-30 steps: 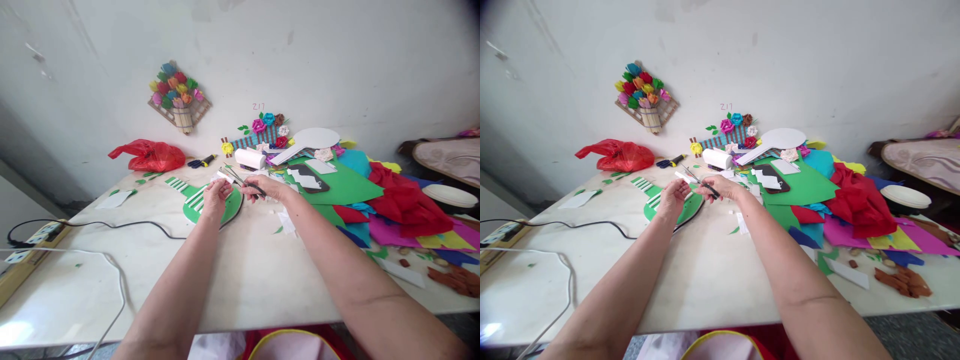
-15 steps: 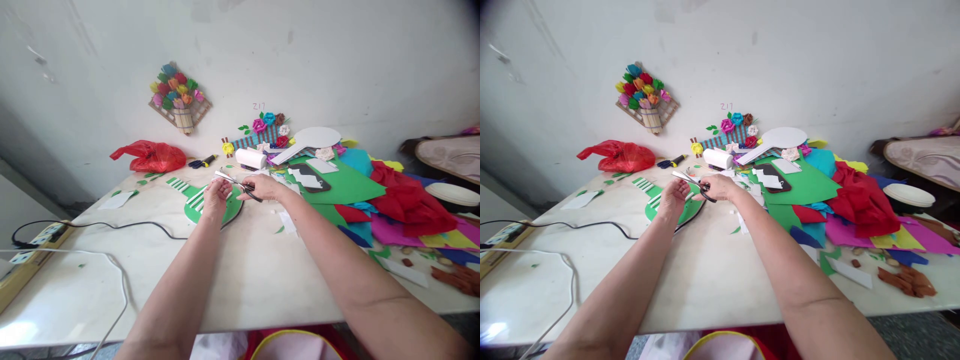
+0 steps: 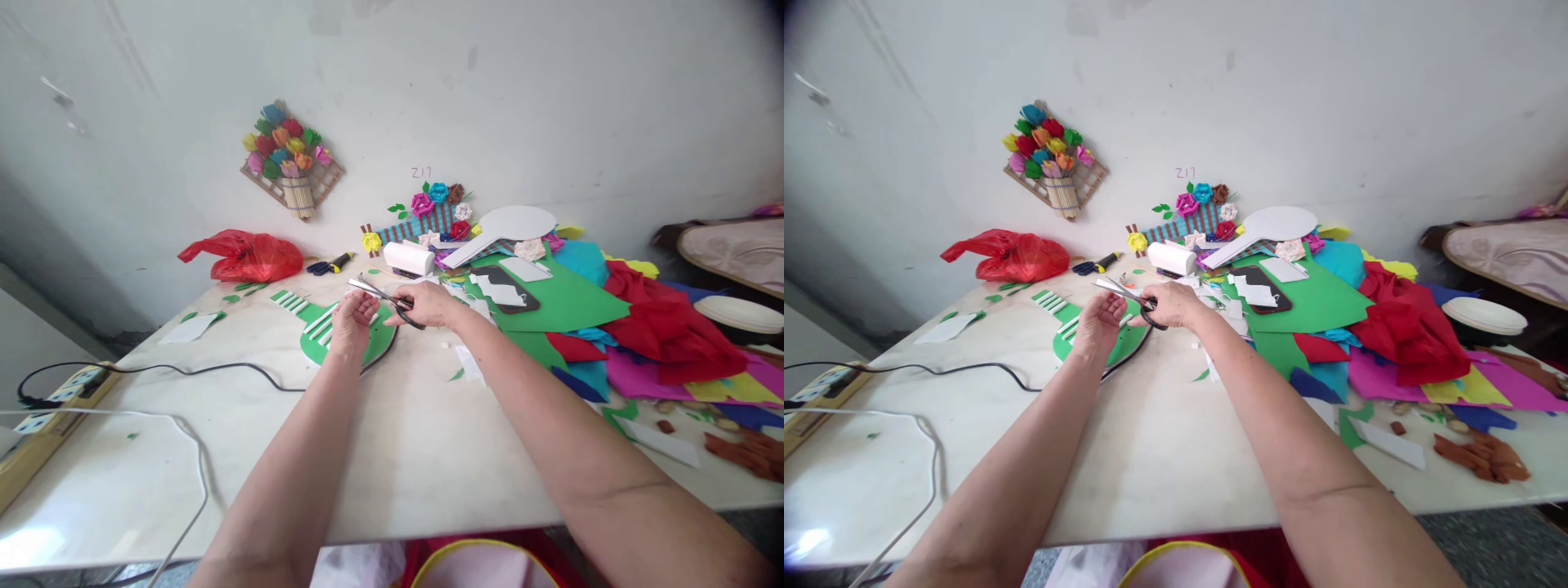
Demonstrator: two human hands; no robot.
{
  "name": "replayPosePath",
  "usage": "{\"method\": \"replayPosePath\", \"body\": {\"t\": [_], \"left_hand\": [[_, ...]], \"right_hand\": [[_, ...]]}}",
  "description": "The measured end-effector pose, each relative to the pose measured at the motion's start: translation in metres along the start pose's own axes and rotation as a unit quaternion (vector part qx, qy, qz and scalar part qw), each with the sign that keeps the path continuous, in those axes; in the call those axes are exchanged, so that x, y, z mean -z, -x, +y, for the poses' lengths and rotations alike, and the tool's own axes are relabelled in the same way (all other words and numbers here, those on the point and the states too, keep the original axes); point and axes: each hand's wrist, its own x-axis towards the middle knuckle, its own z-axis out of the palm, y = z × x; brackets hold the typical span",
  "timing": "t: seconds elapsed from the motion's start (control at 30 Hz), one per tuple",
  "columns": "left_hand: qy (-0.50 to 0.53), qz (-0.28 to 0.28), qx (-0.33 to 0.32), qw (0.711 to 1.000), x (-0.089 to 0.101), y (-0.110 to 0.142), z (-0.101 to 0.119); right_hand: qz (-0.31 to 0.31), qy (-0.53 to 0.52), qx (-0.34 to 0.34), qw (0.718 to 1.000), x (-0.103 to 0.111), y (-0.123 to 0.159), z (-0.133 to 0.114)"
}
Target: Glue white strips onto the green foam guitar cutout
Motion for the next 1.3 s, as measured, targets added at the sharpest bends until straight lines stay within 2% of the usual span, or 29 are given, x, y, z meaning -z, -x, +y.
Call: {"method": "replayPosePath", "body": {"t": [0.37, 0.77, 1.3], "left_hand": [[0.007, -0.016, -0.013, 1.000, 0.0012, -0.0012, -0.0004], [0.003, -0.004, -0.011, 1.000, 0.0015, -0.0024, 0.0002], [-0.013, 0.009, 0.012, 1.000, -0.0001, -0.0026, 0.0027]], "right_hand": [[-0.003, -0.016, -0.011, 1.000, 0.0010, 0.0003, -0.0004], [-0.001, -0.038, -0.017, 0.999, 0.0015, 0.0017, -0.0013], [0.006, -0.036, 0.010, 0.999, -0.0068, -0.0019, 0.0078]]}}
